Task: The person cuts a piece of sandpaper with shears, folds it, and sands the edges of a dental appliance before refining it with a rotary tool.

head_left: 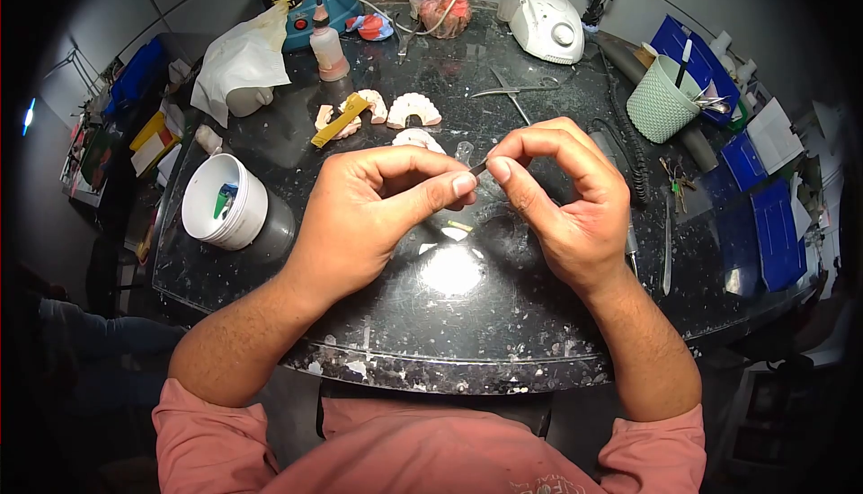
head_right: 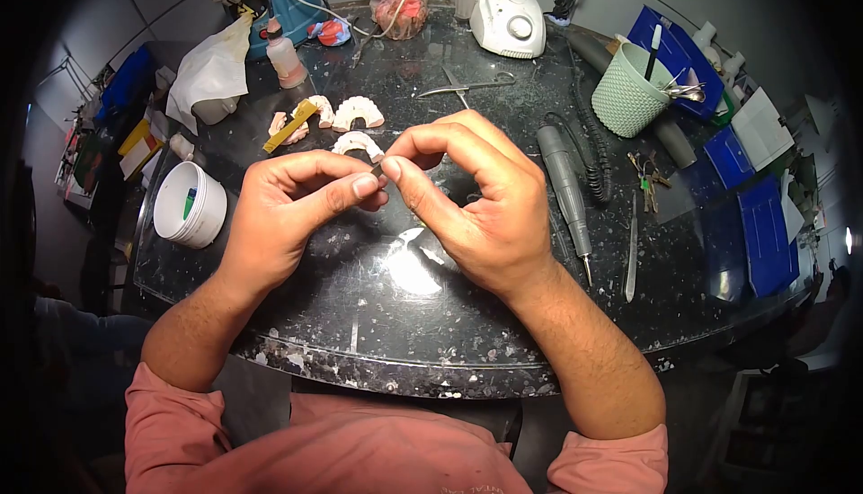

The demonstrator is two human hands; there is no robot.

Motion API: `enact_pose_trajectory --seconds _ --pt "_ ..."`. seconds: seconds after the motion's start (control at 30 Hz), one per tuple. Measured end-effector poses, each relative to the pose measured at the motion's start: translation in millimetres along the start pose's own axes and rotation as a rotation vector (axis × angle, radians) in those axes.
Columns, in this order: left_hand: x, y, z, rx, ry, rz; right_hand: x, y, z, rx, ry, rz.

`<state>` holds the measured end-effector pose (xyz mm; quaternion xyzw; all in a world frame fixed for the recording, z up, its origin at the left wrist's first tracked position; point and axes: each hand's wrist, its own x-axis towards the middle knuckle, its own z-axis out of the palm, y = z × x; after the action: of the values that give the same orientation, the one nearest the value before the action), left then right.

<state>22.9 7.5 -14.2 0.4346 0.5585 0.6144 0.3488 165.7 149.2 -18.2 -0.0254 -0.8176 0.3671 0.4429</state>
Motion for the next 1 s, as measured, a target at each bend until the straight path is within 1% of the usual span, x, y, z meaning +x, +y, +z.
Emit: enact_pose_trajectory --seconds 0.1,0.17,0.2,0.27,0.53,0.6,0.63,0.7,0.77,0.9,0.97,1.0 --pt "0.3 0.3 -0.6 -0.009 0.005 -0.009 -0.4 1.0 -0.1 0.025 -0.013 0.023" --pt "-1.3 -1.7 0.6 0.034 0.041 0.051 -0.6 0.4 -1.1 0.03 -0.023 0.028" --pt "-1.2 -1.4 0.6 0.034 0.04 0.05 -0.4 0.3 -1.3 0.036 -0.034 0.03" --pt "-2.3 -0.4 0.6 0.142 0.045 0.119 -1.3 1.0 -0.9 0.05 -0.035 0.05" --pt "-3.5 4.5 -0.1 0.172 0.027 0.11 -2.6 1.0 1.2 0.105 -0.029 0.121" --pt "-3.7 3.9 0.2 0.174 0.024 0.113 -2.9 -0.5 0.6 0.128 -0.036 0.193" --pt "-3.2 2.2 -0.3 0.162 0.019 0.113 -3.2 0.9 0.2 0.127 -0.037 0.193" --pt "-1.9 1.5 -1.1 0.151 0.016 0.117 -3.0 5.2 -0.1 0.118 -0.03 0.097" --pt "-1.6 1.2 -1.3 0.095 0.017 0.1 -0.6 0.1 0.6 0.114 -0.032 0.081" --pt "-1.2 1.2 -1.3 0.105 0.022 0.107 -0.3 2.3 -2.8 0.054 -0.073 0.02" --pt "-1.0 3.7 -0.5 -0.04 0.038 0.062 -0.9 -0.1 -1.7 0.053 -0.063 0.025" --pt "-0.4 3.8 -0.8 -0.04 0.04 0.065 -0.4 -0.8 -1.2 0.049 -0.052 0.03"
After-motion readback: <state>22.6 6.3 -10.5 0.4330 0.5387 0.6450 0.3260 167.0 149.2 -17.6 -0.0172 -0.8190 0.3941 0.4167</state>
